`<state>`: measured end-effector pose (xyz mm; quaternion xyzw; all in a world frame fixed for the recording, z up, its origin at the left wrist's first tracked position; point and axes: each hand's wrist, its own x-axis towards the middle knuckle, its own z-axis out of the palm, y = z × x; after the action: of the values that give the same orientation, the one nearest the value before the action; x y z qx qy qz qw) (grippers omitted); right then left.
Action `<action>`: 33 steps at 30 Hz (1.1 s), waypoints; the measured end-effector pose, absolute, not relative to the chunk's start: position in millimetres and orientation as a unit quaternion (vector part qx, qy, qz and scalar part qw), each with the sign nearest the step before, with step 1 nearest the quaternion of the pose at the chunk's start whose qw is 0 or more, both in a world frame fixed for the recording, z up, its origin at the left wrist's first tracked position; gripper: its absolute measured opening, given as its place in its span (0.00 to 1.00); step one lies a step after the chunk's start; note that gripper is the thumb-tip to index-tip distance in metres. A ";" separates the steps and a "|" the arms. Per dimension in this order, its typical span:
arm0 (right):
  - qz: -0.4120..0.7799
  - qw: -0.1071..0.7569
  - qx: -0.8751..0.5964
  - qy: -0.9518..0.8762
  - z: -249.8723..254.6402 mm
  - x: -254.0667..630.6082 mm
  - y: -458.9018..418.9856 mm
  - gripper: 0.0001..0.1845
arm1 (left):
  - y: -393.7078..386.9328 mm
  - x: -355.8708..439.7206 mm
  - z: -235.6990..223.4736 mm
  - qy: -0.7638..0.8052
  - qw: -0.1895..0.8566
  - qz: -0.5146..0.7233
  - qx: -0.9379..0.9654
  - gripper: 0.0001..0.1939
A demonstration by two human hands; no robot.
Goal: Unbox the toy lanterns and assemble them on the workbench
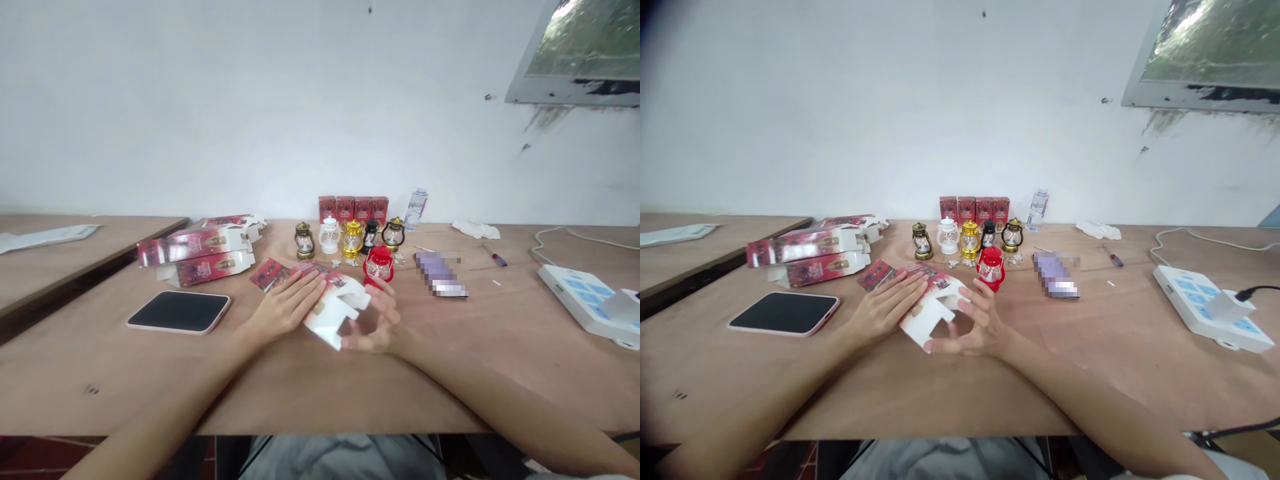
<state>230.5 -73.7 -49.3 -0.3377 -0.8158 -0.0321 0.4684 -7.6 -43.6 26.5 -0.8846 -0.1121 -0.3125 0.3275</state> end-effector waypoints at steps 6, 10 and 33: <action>-0.265 0.507 -0.212 -0.792 -36.1 222.6 -79.6 0.25 | -0.6 -60.2 59.8 -0.200 0.352 -0.342 -0.848 0.18; -0.301 0.510 -0.298 -0.749 -20.0 226.4 -74.8 0.28 | 38.6 -91.0 100.4 -0.362 0.347 -0.363 -0.786 0.17; 0.019 0.570 -0.439 -0.694 -21.7 233.8 -63.7 0.25 | -37.8 25.3 9.5 -0.334 -0.251 -0.319 -0.851 0.36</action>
<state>233.8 -63.7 -21.7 -0.4393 -0.6945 0.0187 0.5696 25.3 -37.8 9.5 -0.8507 -0.3344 -0.3189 -0.2505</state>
